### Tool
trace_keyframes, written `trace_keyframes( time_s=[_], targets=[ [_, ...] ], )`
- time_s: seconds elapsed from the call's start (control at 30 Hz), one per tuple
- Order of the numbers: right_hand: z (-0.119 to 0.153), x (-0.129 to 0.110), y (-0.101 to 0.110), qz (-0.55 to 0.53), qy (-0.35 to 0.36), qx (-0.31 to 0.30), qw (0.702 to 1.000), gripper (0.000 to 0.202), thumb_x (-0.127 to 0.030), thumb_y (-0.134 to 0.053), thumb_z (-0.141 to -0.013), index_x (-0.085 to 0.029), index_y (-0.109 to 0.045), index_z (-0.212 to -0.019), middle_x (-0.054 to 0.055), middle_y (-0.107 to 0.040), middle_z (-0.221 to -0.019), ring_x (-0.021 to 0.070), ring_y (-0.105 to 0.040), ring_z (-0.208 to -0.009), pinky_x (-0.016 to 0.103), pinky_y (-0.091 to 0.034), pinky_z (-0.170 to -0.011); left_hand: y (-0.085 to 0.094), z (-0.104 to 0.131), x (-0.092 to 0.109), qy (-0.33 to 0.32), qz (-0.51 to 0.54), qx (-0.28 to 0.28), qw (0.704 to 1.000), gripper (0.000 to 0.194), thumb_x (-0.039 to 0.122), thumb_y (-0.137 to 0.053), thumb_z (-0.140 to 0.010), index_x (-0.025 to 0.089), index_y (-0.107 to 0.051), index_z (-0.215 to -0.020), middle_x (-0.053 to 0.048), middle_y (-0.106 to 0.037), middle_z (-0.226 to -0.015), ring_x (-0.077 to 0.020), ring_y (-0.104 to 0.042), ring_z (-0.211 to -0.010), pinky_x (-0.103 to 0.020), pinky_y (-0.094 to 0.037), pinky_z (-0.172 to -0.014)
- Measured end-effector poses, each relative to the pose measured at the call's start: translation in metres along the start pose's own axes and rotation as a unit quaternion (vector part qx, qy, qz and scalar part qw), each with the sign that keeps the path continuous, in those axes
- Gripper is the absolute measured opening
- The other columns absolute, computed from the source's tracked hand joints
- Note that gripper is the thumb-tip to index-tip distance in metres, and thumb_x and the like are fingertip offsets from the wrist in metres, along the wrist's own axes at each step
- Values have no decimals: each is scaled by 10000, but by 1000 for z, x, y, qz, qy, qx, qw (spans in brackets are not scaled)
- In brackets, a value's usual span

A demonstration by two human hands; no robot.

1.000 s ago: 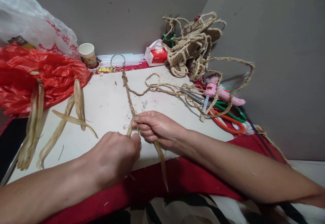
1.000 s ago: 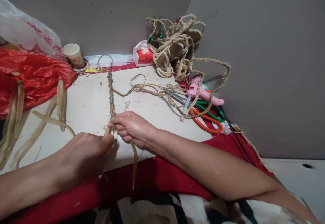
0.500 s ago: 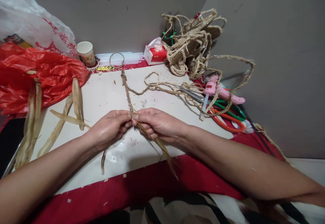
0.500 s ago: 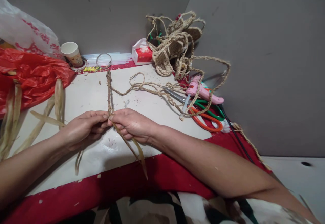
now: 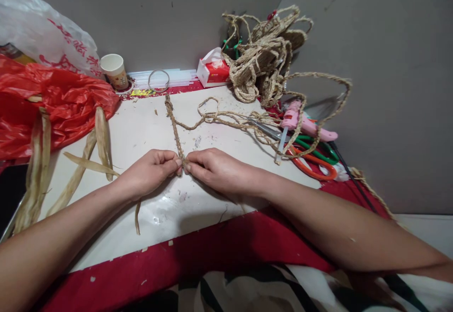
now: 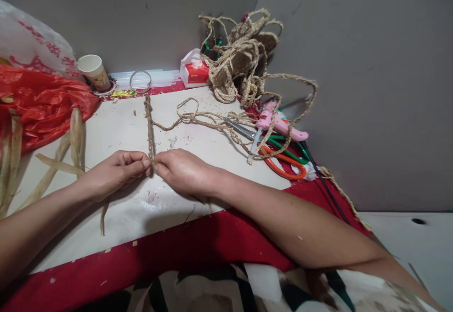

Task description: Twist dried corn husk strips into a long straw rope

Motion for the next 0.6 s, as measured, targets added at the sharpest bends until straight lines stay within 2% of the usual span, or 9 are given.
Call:
trace_keyframes(
  time_s=[0.13, 0.33, 0.43, 0.5, 0.6],
  targets=[
    [4, -2, 8, 47, -15, 15, 999, 240, -197, -428, -873, -138, -528, -663, -3, -494, -611, 92, -389, -580, 233, -271, -560, 1, 1, 0, 1, 2, 15, 1000, 235, 333, -523, -801, 142, -572, -672, 48, -416, -531, -68, -286, -477, -215, -219, -474],
    [11, -12, 0, -44, -24, 8, 999, 263, -214, -387, -888, -146, -483, -653, -20, -468, -598, 84, -405, -567, 221, -292, -558, -3, 4, 4, -12, 48, 28, 998, 251, 322, -546, -786, 147, -544, -607, 37, -453, -545, -68, -324, -494, -215, -255, -485],
    [14, -16, -11, 16, -12, 7, 1000, 268, -221, -380, -897, -143, -504, -672, -1, -499, -614, 93, -407, -574, 234, -294, -571, -7, 7, 5, 2, 88, 34, 996, 291, 301, -540, -802, 156, -486, -555, 57, -375, -483, -57, -269, -449, -213, -218, -451],
    [17, -18, -19, 69, -8, 1, 998, 244, -214, -371, -899, -134, -552, -755, 16, -530, -635, 104, -412, -571, 248, -295, -580, -10, 8, 4, 10, 110, 35, 993, 351, 315, -518, -827, 163, -432, -523, 68, -312, -446, -51, -226, -421, -215, -183, -430],
    [21, -20, -26, 142, -2, 6, 990, 261, -217, -349, -910, -112, -587, -933, 45, -575, -681, 116, -408, -552, 269, -277, -574, -12, 10, 3, 10, 143, 32, 989, 351, 347, -537, -830, 157, -453, -547, 57, -372, -466, -47, -268, -428, -210, -195, -431]
  ],
)
Point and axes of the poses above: each hand's wrist, its own z-axis away from the middle knuckle, its own y-axis out of the back of the hand, x = y × z, the point moved 3 cm from there along -z, towards the middle knuckle
